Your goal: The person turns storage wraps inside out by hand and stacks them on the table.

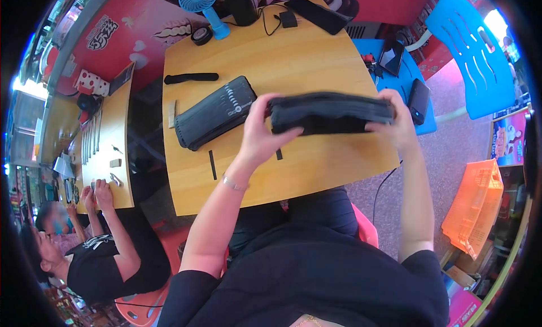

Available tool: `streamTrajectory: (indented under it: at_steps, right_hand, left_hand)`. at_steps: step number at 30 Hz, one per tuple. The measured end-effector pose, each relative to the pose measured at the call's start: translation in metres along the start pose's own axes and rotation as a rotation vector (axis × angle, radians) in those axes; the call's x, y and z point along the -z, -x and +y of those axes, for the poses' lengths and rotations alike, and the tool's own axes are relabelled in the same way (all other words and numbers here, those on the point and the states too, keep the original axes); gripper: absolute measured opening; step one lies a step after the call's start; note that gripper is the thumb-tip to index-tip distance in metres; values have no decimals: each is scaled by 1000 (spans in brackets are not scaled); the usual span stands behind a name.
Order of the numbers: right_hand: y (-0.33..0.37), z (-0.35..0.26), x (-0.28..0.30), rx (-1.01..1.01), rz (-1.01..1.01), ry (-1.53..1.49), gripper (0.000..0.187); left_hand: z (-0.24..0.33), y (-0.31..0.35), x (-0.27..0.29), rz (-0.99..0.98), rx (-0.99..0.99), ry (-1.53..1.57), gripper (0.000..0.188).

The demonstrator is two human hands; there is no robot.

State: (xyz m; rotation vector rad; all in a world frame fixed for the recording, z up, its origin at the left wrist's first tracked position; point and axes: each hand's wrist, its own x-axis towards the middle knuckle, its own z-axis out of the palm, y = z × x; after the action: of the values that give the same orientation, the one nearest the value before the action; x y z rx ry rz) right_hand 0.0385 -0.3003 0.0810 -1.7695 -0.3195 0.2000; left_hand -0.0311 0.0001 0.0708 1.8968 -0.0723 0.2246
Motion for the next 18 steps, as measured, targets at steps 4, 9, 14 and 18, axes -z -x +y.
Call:
streamTrajectory:
  at_steps: [4,9,14,18]
  right_hand:
    - [48,10,-35,334,-29,86,59]
    - [70,28,-73,217,-50,154,59]
    - [67,26,-73,164,-90,101,57]
    - [64,29,-74,105,-116,70,58]
  left_hand:
    - [8,62,31,37,-308,-293,61]
    - [-30,97,31,15,-157,-147,64]
    - [-36,98,30,-27,-47,103,69]
    - [-30,97,32,-29,-20,60,66]
